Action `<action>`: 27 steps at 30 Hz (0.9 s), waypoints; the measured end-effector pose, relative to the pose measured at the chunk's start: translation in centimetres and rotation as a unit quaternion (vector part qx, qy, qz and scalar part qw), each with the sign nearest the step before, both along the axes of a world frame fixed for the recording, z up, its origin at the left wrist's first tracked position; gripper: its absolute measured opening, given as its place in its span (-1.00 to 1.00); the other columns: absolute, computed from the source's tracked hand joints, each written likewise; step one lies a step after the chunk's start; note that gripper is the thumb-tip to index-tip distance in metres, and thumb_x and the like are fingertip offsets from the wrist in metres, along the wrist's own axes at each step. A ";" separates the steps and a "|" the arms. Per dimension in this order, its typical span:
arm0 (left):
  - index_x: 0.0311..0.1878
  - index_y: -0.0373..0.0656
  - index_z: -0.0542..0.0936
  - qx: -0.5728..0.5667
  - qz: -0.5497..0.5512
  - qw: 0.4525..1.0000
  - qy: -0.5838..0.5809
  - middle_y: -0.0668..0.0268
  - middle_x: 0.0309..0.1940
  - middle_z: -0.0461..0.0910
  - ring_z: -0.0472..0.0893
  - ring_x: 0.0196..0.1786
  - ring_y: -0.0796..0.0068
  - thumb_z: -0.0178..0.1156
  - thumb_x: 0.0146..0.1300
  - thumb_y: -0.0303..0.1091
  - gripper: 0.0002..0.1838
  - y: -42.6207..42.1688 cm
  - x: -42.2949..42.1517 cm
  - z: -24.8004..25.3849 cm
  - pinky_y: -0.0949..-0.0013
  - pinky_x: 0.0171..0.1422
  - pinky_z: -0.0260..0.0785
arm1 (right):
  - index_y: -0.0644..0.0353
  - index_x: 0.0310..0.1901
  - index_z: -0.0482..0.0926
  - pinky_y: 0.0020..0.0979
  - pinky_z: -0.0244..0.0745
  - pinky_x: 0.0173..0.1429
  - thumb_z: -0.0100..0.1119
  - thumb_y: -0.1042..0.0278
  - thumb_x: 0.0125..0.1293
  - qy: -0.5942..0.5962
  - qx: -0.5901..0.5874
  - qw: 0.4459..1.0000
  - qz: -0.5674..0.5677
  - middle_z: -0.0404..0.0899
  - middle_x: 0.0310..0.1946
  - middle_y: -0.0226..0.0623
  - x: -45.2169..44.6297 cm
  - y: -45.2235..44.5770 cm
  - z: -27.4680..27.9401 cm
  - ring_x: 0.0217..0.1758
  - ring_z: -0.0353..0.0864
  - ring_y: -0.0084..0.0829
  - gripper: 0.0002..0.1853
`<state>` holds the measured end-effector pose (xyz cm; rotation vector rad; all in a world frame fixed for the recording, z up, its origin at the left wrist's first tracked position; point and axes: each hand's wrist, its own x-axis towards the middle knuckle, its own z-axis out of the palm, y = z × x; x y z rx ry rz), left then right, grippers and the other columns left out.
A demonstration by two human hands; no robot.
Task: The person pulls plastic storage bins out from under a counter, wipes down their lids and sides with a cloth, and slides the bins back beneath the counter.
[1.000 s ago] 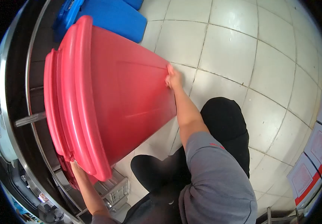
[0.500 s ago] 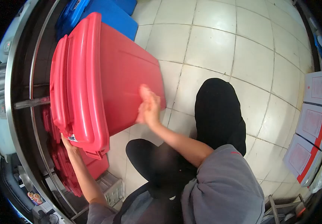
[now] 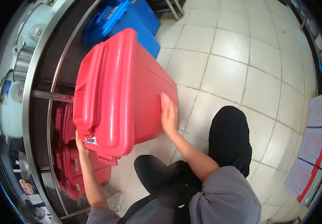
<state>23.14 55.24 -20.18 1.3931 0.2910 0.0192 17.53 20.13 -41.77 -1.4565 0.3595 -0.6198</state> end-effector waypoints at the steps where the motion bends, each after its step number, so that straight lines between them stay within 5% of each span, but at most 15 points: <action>1: 0.22 -0.16 0.46 -0.008 0.005 1.000 -0.006 0.24 0.12 0.58 0.59 0.14 0.30 -0.07 0.52 -0.06 -0.57 -0.5 0.0 0.1 0.21 0.21 0.50 | 0.39 0.36 0.31 -0.28 0.07 0.56 -0.27 0.57 0.52 -0.128 0.099 0.987 -0.002 0.34 0.39 -0.05 2.5 -0.8 2.3 0.50 0.26 -0.25 -0.58; 4: 0.20 -0.16 0.48 -0.025 0.010 1.000 -0.009 0.24 0.11 0.59 0.59 0.14 0.30 -0.05 0.52 -0.08 -0.60 -1.6 -0.7 0.4 0.22 0.21 0.50 | 0.28 0.33 0.37 -0.39 0.35 0.36 -0.03 0.32 0.53 -0.261 0.159 0.952 0.006 0.49 0.26 -0.09 10.6 -6.6 14.9 0.33 0.45 -0.36 -0.58; 5: 0.19 -0.16 0.48 -0.031 0.014 0.999 -0.008 0.24 0.11 0.59 0.60 0.13 0.30 -0.03 0.52 -0.08 -0.60 -1.5 -0.5 0.3 0.22 0.21 0.50 | 0.27 0.29 0.41 -0.43 0.44 0.23 0.00 0.28 0.53 -0.149 0.094 0.984 0.025 0.58 0.14 -0.14 14.0 -9.5 17.3 0.19 0.56 -0.39 -0.60; 6: 0.18 -0.16 0.49 -0.037 0.016 0.999 -0.008 0.25 0.10 0.59 0.60 0.13 0.30 -0.02 0.51 -0.09 -0.61 -1.4 -0.3 0.2 0.23 0.21 0.50 | 0.22 0.17 0.53 -0.35 0.49 0.18 0.07 0.32 0.46 -0.287 -0.097 0.952 -0.042 0.60 0.09 -0.14 17.4 -11.2 20.6 0.10 0.63 -0.28 -0.68; 8: 0.14 -0.16 0.53 -0.037 0.044 0.998 -0.006 0.28 0.04 0.62 0.62 0.06 0.36 0.04 0.49 -0.10 -0.63 -2.3 -0.6 0.5 0.25 0.15 0.50 | 0.15 -0.02 0.63 -0.19 0.52 0.11 0.08 0.40 0.35 -0.120 -0.430 0.891 0.078 0.60 -0.02 -0.10 22.7 -12.6 25.2 0.00 0.63 -0.08 -0.77; 10: 0.12 -0.17 0.55 -0.061 0.024 0.998 -0.024 0.29 0.00 0.64 0.62 0.03 0.37 0.05 0.48 -0.09 -0.63 -1.2 0.0 -0.5 0.28 0.12 0.50 | 0.06 -0.11 0.66 -0.14 0.49 0.14 0.04 0.36 0.32 -0.058 -0.478 0.868 0.121 0.60 -0.01 -0.12 20.6 -10.8 26.8 0.09 0.58 -0.11 -0.79; 12: 0.10 -0.18 0.56 -0.058 0.042 0.997 -0.022 0.29 -0.01 0.64 0.62 0.03 0.37 0.05 0.48 -0.09 -0.63 -2.6 -0.5 0.4 0.28 0.12 0.50 | 0.15 -0.19 0.59 -0.13 0.54 0.00 -0.01 0.49 0.30 -0.162 -0.469 0.862 0.106 0.58 -0.11 -0.04 14.3 -8.5 25.3 -0.05 0.63 -0.06 -0.84; 13: 0.08 -0.19 0.57 -0.051 0.061 0.997 -0.016 0.29 -0.02 0.64 0.63 0.03 0.38 0.04 0.48 -0.08 -0.63 -3.1 -0.6 0.6 0.29 0.12 0.50 | 0.09 -0.25 0.56 -0.12 0.53 -0.03 -0.01 0.46 0.27 -0.121 -0.301 0.907 0.267 0.56 -0.14 -0.23 10.3 -7.4 25.1 0.02 0.59 -0.19 -0.87; 17: 0.02 -0.26 0.61 0.020 0.088 0.996 0.021 0.26 -0.01 0.65 0.63 0.03 0.34 0.03 0.49 -0.06 -0.58 -2.0 -0.3 0.7 0.26 0.13 0.46 | -0.01 -0.10 0.61 -0.11 0.55 -0.01 0.05 0.43 0.26 -0.183 -0.454 0.848 0.204 0.54 0.01 -0.28 -3.4 -3.0 26.4 0.05 0.55 -0.17 -0.78; 18: 0.00 -0.27 0.62 0.172 0.090 0.981 -0.007 0.23 -0.02 0.64 0.62 0.04 0.30 0.00 0.50 -0.05 -0.56 -0.8 0.5 0.2 0.23 0.13 0.44 | -0.02 -0.08 0.62 -0.11 0.55 0.02 0.06 0.42 0.25 -0.182 -0.433 0.846 0.252 0.53 0.04 -0.31 -3.8 -3.2 26.1 0.05 0.55 -0.16 -0.77; 19: -0.01 -0.29 0.64 0.319 0.092 0.943 -0.029 0.21 -0.02 0.63 0.61 0.05 0.26 -0.02 0.50 -0.04 -0.54 -0.9 0.3 0.6 0.21 0.13 0.42 | -0.02 -0.07 0.64 -0.10 0.54 0.04 0.08 0.41 0.25 -0.178 -0.411 0.842 0.302 0.51 0.07 -0.33 -4.3 -3.5 25.9 0.05 0.55 -0.15 -0.75; 21: 0.01 -0.26 0.65 0.707 0.148 0.679 -0.133 0.15 -0.04 0.59 0.58 0.05 0.18 -0.02 0.51 -0.07 -0.57 -2.3 -0.7 3.3 0.20 0.14 0.39 | 0.02 -0.16 0.68 -0.15 0.53 0.09 0.10 0.47 0.20 -0.139 -0.422 0.863 0.240 0.58 0.05 -0.36 -1.7 -4.4 26.6 0.04 0.55 -0.17 -0.77; 22: 0.03 -0.20 0.66 0.690 0.165 0.656 -0.258 0.11 -0.06 0.55 0.54 0.07 0.15 0.03 0.49 -0.19 -0.67 -4.3 -1.0 5.4 0.21 0.15 0.38 | 0.04 -0.25 0.71 -0.21 0.52 0.11 0.10 0.52 0.18 -0.263 -0.384 0.855 0.230 0.65 0.00 -0.38 2.5 -5.4 25.2 0.01 0.57 -0.21 -0.79; 23: 0.03 -0.23 0.66 0.601 0.127 0.701 -0.363 0.11 -0.02 0.56 0.54 0.08 0.19 0.08 0.46 -0.29 -0.73 -7.0 -1.2 8.3 0.24 0.18 0.37 | 0.06 -0.28 0.72 -0.23 0.52 0.11 0.07 0.60 0.16 -0.257 -0.362 0.878 0.177 0.69 -0.08 -0.38 3.6 -5.7 26.3 -0.02 0.58 -0.21 -0.75; 27: 0.20 -0.07 0.62 0.537 -0.047 0.718 -0.440 0.12 0.26 0.49 0.51 0.26 0.11 0.10 0.44 -0.12 -0.61 -15.8 0.7 16.1 0.23 0.36 0.29 | 0.07 -0.11 0.69 -0.17 0.49 0.14 0.06 0.56 0.25 -0.072 -0.385 0.915 0.099 0.66 -0.02 -0.26 5.9 -5.7 26.3 0.06 0.57 -0.13 -0.73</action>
